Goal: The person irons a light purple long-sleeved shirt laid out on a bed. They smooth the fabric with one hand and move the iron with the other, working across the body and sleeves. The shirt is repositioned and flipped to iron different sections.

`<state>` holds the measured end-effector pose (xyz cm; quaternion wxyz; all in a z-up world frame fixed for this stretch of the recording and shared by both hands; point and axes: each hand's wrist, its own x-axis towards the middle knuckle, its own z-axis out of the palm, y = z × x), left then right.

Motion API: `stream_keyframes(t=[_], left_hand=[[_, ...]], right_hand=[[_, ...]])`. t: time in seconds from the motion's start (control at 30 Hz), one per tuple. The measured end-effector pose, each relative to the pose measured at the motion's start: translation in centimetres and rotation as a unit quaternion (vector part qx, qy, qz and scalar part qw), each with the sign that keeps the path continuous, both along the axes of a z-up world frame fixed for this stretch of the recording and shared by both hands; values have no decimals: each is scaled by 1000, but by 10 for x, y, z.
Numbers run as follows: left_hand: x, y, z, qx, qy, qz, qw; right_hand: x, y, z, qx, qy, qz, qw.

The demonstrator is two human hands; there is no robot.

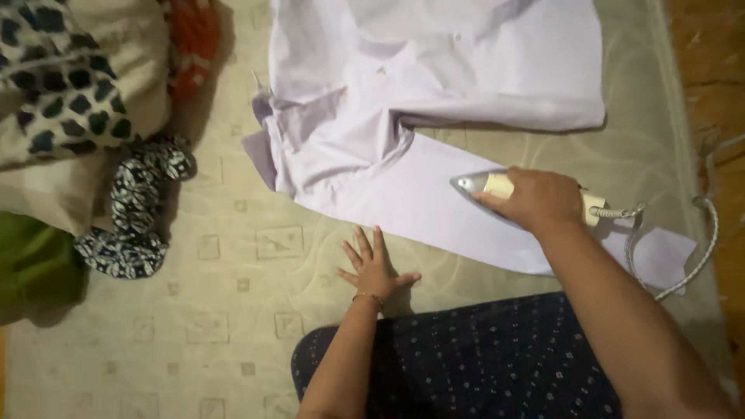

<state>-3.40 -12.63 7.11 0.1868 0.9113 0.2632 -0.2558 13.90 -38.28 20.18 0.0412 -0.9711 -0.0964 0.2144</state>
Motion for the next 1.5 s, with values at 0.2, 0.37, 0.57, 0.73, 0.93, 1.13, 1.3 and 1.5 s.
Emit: stream_keyframes(t=[0.2,0.37,0.57,0.73,0.93,1.13,1.3,1.5], left_hand=[[-2,44,9,27,1,46,999],[41,88,7,97,-54,25,994],[124,143,16,113,198,-97,969],[147,145,22,73,291,-132,945],[158,160,-6,33,375,-151,914],[144,161,-45,26,377,-131,917],[157,162,-60,12,439,-129,889],[166,157,-70,36,401,-89,911]], right_hand=[[-21,-17,22,28,-8,123,992],[-1,-37,-3,6,2,50,999],[35,-46,-37,20,56,187,981],[48,-29,-31,61,76,139,985],[49,-21,-43,121,-70,130,982],[67,-13,-72,40,165,9,985],[54,-14,-84,-33,250,-25,967],[53,-11,-96,-15,130,18,991]])
